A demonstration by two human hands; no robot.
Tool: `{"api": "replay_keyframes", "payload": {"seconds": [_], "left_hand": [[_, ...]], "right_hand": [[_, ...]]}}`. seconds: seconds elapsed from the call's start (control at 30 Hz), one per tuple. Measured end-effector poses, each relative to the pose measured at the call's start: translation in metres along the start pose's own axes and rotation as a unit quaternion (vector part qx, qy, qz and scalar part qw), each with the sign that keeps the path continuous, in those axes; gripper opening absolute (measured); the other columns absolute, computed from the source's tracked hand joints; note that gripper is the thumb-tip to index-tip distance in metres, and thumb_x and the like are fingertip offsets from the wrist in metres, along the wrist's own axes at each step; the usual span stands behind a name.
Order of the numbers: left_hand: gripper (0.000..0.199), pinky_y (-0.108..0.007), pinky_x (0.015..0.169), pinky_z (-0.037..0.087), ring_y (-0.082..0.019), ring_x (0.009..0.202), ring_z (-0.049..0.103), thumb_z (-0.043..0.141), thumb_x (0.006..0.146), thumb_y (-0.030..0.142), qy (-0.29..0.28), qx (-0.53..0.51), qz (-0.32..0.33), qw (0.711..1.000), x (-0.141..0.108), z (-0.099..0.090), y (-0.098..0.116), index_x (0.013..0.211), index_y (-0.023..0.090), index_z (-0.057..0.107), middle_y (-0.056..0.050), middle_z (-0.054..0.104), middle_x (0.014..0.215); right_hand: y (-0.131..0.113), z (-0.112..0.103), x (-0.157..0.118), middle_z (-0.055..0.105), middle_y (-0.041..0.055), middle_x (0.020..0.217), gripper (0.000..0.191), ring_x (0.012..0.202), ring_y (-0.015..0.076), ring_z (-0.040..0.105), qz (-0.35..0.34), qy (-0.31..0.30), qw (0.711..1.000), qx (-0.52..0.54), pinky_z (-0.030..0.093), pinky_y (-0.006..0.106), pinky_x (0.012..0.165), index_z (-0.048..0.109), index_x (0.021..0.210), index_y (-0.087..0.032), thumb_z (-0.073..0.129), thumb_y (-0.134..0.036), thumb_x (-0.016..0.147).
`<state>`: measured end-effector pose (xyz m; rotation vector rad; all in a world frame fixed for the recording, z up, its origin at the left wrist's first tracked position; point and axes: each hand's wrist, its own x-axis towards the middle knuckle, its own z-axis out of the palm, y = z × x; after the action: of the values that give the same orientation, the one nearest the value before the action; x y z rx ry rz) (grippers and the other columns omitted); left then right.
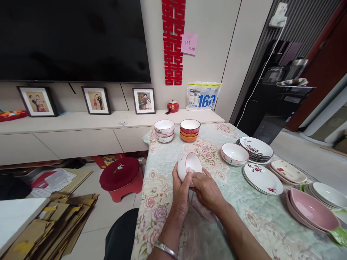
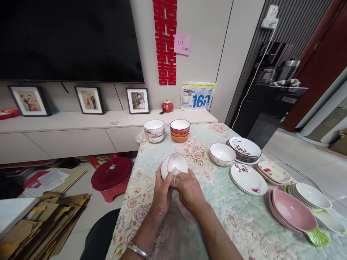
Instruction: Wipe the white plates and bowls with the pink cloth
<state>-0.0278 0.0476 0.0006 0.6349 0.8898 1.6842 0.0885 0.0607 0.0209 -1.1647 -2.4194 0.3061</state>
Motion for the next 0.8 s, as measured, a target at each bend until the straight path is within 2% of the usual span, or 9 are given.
{"api": "replay_keyframes", "payload": {"seconds": [0.07,0.13,0.23,0.3,0.37,0.47,0.63,0.7,0.8], "left_hand": [[0.075,-0.037,0.1,0.045,-0.025,0.119,0.056,0.069,0.079,0.037,-0.008,-0.002,-0.001,1.0,0.0,-0.001,-0.002,0.142,0.025,0.03,-0.012,0.052,0.136],[0.078,-0.037,0.1,0.045,-0.025,0.119,0.056,0.07,0.078,0.037,-0.014,0.001,-0.002,1.0,0.0,-0.001,-0.003,0.143,0.026,0.028,-0.012,0.052,0.136],[0.08,-0.038,0.101,0.044,-0.026,0.119,0.056,0.071,0.077,0.038,-0.015,0.006,-0.003,1.0,0.0,-0.003,-0.003,0.143,0.027,0.028,-0.012,0.052,0.136],[0.077,-0.038,0.101,0.044,-0.026,0.118,0.057,0.07,0.078,0.039,-0.011,-0.004,-0.005,1.0,0.0,-0.003,-0.002,0.143,0.027,0.029,-0.012,0.053,0.134],[0.075,-0.038,0.1,0.044,-0.025,0.117,0.057,0.069,0.079,0.039,-0.01,-0.015,-0.007,1.0,0.001,-0.004,0.0,0.142,0.026,0.032,-0.012,0.054,0.133],[0.073,-0.039,0.097,0.046,-0.025,0.11,0.061,0.069,0.079,0.039,-0.015,-0.026,-0.016,0.999,0.0,-0.003,0.004,0.142,0.026,0.034,-0.012,0.056,0.129],[0.075,-0.038,0.099,0.045,-0.024,0.115,0.058,0.072,0.077,0.035,-0.01,-0.042,-0.021,0.999,-0.001,0.002,0.005,0.14,0.026,0.034,-0.011,0.053,0.133],[0.076,-0.036,0.1,0.044,-0.024,0.119,0.055,0.072,0.076,0.033,-0.014,-0.044,-0.016,0.999,-0.002,0.003,0.003,0.141,0.026,0.032,-0.011,0.051,0.137],[0.078,-0.035,0.103,0.042,-0.024,0.123,0.052,0.071,0.078,0.033,-0.03,-0.038,-0.002,0.999,-0.001,0.002,-0.002,0.142,0.026,0.029,-0.011,0.048,0.14]], "right_hand": [[-0.005,0.004,0.0,0.065,0.0021,0.085,0.014,0.085,0.0169,0.059,0.024,0.014,0.997,0.072,0.042,0.033,0.088,0.063,0.083,-0.019,0.05,-0.015,0.087],[-0.011,0.009,0.0,0.063,0.0002,0.077,0.017,0.074,0.0146,0.057,0.045,0.042,0.985,0.162,0.043,0.025,0.072,0.062,0.078,-0.019,0.05,-0.022,0.09],[-0.016,0.015,0.002,0.062,-0.0008,0.077,0.017,0.071,0.0134,0.056,0.058,0.085,0.958,0.267,0.042,0.023,0.067,0.063,0.081,-0.019,0.051,-0.026,0.091],[-0.017,0.015,0.003,0.062,-0.0004,0.08,0.01,0.073,0.0138,0.057,0.049,0.081,0.952,0.292,0.042,0.023,0.068,0.062,0.084,-0.019,0.055,-0.024,0.088],[-0.014,0.013,0.003,0.061,0.0005,0.083,0.004,0.076,0.0144,0.057,0.023,0.051,0.961,0.27,0.042,0.023,0.069,0.061,0.084,-0.018,0.057,-0.018,0.085],[-0.006,0.007,0.002,0.062,0.0038,0.093,0.012,0.088,0.0173,0.057,-0.015,0.008,0.988,0.156,0.042,0.027,0.08,0.062,0.086,-0.018,0.054,-0.011,0.083],[-0.001,0.001,-0.001,0.065,0.0059,0.104,0.02,0.102,0.0208,0.055,0.011,0.004,1.0,0.029,0.031,0.043,0.102,0.065,0.095,-0.021,0.052,-0.011,0.084],[-0.003,0.003,-0.001,0.066,0.0039,0.094,0.014,0.094,0.0192,0.057,0.03,0.017,0.998,0.058,0.036,0.038,0.096,0.065,0.09,-0.021,0.052,-0.015,0.086],[-0.009,0.009,-0.001,0.063,0.0002,0.078,0.018,0.076,0.0152,0.057,0.06,0.044,0.984,0.16,0.043,0.026,0.075,0.062,0.078,-0.02,0.051,-0.024,0.09]]}}
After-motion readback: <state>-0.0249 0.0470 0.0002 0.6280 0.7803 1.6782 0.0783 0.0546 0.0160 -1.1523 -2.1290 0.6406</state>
